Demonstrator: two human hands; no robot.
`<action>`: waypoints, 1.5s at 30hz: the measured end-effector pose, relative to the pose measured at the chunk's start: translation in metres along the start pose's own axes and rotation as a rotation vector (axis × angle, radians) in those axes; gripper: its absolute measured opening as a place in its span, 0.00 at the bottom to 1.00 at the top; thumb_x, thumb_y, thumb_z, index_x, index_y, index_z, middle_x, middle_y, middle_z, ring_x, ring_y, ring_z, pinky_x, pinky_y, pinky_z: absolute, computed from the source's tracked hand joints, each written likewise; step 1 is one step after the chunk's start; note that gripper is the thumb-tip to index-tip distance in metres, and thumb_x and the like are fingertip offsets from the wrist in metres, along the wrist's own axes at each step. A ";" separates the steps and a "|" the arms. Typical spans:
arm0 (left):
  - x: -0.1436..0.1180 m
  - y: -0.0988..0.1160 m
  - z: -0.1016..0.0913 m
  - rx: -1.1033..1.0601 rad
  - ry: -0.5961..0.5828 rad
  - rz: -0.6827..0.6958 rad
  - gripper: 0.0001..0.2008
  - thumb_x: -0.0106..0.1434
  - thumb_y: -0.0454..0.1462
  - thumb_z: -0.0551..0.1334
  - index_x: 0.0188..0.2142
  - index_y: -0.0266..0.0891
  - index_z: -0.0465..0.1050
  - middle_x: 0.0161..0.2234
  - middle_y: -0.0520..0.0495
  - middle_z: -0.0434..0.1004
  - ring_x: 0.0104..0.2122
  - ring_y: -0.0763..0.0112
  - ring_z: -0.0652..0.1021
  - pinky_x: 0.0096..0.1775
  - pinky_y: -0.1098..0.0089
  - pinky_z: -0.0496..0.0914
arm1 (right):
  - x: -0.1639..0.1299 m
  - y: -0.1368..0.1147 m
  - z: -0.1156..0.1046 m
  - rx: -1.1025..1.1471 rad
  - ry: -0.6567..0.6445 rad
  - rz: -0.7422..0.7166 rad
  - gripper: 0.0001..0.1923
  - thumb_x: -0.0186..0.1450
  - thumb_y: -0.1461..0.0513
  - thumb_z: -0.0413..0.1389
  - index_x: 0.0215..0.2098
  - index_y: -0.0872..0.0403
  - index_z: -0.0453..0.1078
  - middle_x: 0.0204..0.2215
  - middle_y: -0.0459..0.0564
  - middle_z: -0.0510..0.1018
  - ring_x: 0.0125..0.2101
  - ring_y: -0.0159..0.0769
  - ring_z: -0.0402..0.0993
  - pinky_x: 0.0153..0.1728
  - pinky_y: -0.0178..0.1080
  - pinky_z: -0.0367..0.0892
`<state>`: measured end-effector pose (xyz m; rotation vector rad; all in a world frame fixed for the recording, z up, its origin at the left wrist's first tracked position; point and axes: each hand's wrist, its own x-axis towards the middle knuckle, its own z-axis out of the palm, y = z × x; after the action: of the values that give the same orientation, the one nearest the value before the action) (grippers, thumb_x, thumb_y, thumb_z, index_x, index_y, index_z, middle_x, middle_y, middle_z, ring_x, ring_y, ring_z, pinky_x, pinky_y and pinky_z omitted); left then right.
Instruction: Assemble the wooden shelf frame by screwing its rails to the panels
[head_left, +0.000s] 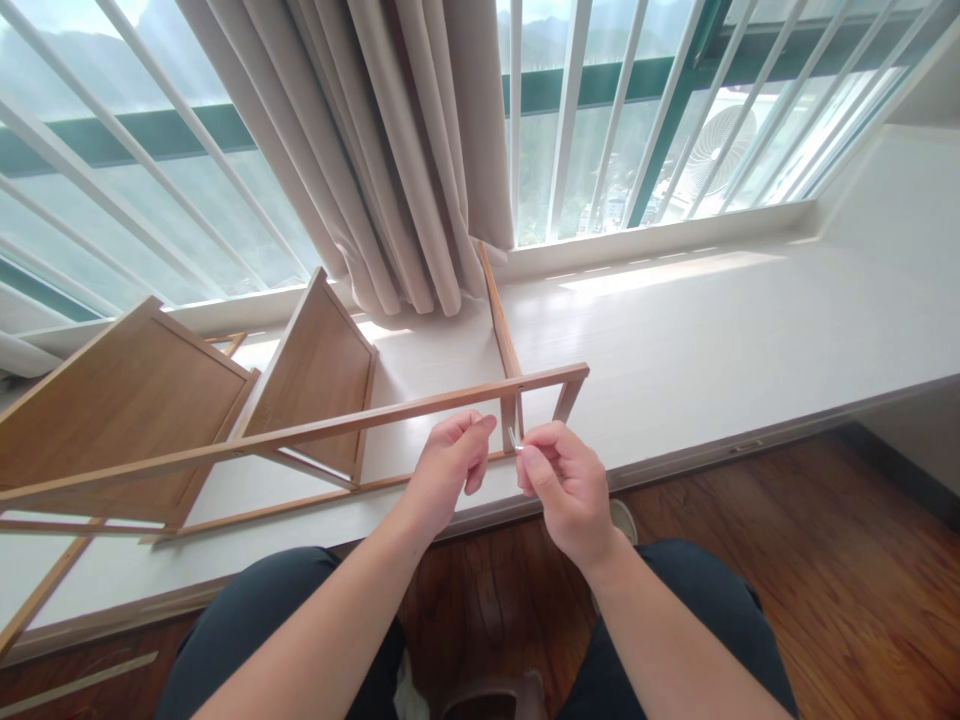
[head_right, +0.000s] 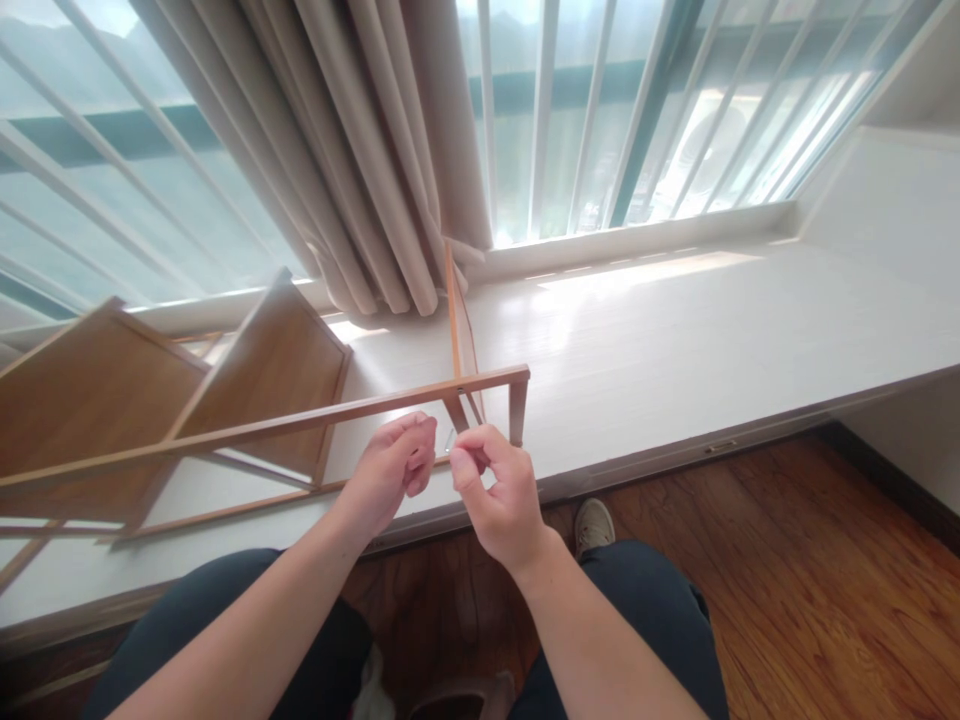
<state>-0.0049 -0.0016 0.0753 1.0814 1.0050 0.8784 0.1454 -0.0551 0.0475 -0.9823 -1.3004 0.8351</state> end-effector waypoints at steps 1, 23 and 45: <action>-0.001 0.002 0.001 0.002 -0.038 -0.010 0.24 0.65 0.50 0.64 0.23 0.41 0.56 0.16 0.61 0.54 0.13 0.83 0.59 0.19 0.74 0.51 | 0.000 0.000 0.000 -0.011 0.002 -0.005 0.05 0.73 0.60 0.54 0.38 0.51 0.69 0.23 0.41 0.69 0.24 0.28 0.67 0.29 0.35 0.65; 0.003 0.022 -0.005 0.053 -0.277 -0.230 0.21 0.57 0.49 0.71 0.23 0.38 0.65 0.19 0.57 0.59 0.16 0.84 0.58 0.19 0.74 0.47 | 0.002 0.000 0.001 -0.364 0.024 -0.323 0.08 0.68 0.67 0.57 0.43 0.49 0.71 0.29 0.44 0.79 0.25 0.30 0.72 0.29 0.35 0.69; -0.002 0.024 0.024 -0.332 -0.178 -0.215 0.15 0.56 0.45 0.73 0.31 0.34 0.75 0.19 0.57 0.64 0.17 0.87 0.57 0.21 0.78 0.52 | 0.003 0.001 0.005 -0.310 0.182 -0.324 0.12 0.64 0.67 0.64 0.44 0.47 0.74 0.32 0.45 0.83 0.26 0.31 0.75 0.29 0.36 0.74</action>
<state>0.0151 -0.0038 0.1021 0.7408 0.7772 0.7287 0.1403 -0.0510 0.0479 -1.0259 -1.4068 0.2933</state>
